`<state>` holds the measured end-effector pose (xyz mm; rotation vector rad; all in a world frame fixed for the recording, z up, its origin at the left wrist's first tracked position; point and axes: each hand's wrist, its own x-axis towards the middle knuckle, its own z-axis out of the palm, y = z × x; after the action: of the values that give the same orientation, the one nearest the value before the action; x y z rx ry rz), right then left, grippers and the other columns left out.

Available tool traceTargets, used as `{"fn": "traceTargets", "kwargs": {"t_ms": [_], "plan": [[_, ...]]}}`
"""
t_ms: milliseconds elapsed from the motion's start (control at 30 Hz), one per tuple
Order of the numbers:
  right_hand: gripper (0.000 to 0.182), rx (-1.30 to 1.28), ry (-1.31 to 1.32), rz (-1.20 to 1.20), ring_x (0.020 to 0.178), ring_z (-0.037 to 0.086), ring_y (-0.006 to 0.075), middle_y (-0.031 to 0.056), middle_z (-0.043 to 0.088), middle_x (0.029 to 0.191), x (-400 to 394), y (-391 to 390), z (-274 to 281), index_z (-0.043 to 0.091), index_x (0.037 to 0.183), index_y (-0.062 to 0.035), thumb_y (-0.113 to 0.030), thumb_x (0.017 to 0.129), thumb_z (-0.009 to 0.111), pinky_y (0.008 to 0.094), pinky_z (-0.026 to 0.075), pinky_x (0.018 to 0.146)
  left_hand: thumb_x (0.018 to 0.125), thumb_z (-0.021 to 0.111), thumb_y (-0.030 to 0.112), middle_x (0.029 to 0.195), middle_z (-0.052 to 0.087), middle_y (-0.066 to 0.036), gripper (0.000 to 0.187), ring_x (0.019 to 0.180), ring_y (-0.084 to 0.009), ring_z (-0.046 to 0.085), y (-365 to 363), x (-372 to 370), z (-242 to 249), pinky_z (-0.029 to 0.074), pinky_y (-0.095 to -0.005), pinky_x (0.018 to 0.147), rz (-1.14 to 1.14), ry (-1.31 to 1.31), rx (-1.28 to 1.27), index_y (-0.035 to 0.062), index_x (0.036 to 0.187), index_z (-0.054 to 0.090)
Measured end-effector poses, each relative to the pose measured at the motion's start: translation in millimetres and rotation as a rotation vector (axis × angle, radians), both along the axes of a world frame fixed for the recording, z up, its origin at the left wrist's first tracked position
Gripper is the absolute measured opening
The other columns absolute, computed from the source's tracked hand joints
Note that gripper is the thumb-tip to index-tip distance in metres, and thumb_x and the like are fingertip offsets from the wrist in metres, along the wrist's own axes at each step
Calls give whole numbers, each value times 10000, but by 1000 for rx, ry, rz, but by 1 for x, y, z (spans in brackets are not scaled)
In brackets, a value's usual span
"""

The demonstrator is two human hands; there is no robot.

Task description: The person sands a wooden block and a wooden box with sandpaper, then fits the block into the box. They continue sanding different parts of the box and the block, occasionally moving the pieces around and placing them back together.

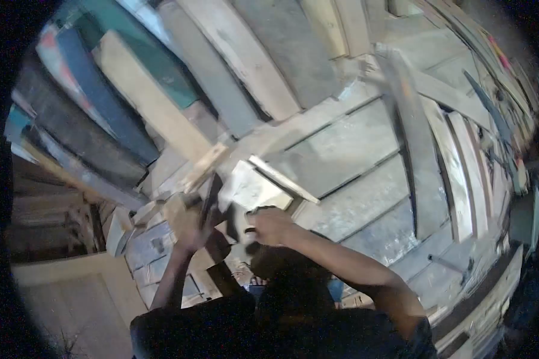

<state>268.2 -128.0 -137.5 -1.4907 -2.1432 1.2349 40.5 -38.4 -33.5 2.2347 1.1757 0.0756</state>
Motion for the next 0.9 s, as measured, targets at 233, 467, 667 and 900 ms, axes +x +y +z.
{"fn": "traceTargets", "kwargs": {"t_ms": [233, 467, 667, 900], "plan": [[499, -163, -12, -89, 1030, 746, 451, 240, 768, 1044, 6, -7, -4, 691, 1097, -70, -562, 1012, 700, 570, 571, 905, 1119, 567, 203, 994, 711, -342, 370, 902, -548, 678, 28, 74, -17, 572, -597, 847, -228, -212, 238, -52, 1384, 609], [561, -189, -27, -41, 1022, 760, 445, 222, 782, 1011, 4, 3, -16, 705, 1218, -117, -637, 1011, 672, 572, 567, 921, 1069, 622, 142, 972, 726, -273, 253, 884, -494, 712, 6, 15, 25, 572, -506, 782, -152, -64, -20, -24, 1252, 677], [550, -240, -132, -32, 1044, 765, 441, 217, 790, 1064, -10, 13, -22, 712, 1197, -111, -626, 1007, 673, 557, 587, 890, 1007, 637, 94, 1457, 643, -330, 604, 1275, -519, 670, -15, -43, 21, 588, -532, 1035, -124, 19, -14, -5, 1590, 514], [537, -192, -178, -55, 1120, 771, 429, 226, 801, 1165, -10, 16, -3, 753, 1163, -20, -534, 1022, 686, 534, 608, 980, 1111, 544, 197, 1171, 695, -376, 499, 1076, -590, 670, 52, 47, -5, 568, -561, 972, -138, -66, -95, -67, 1534, 526]]}}
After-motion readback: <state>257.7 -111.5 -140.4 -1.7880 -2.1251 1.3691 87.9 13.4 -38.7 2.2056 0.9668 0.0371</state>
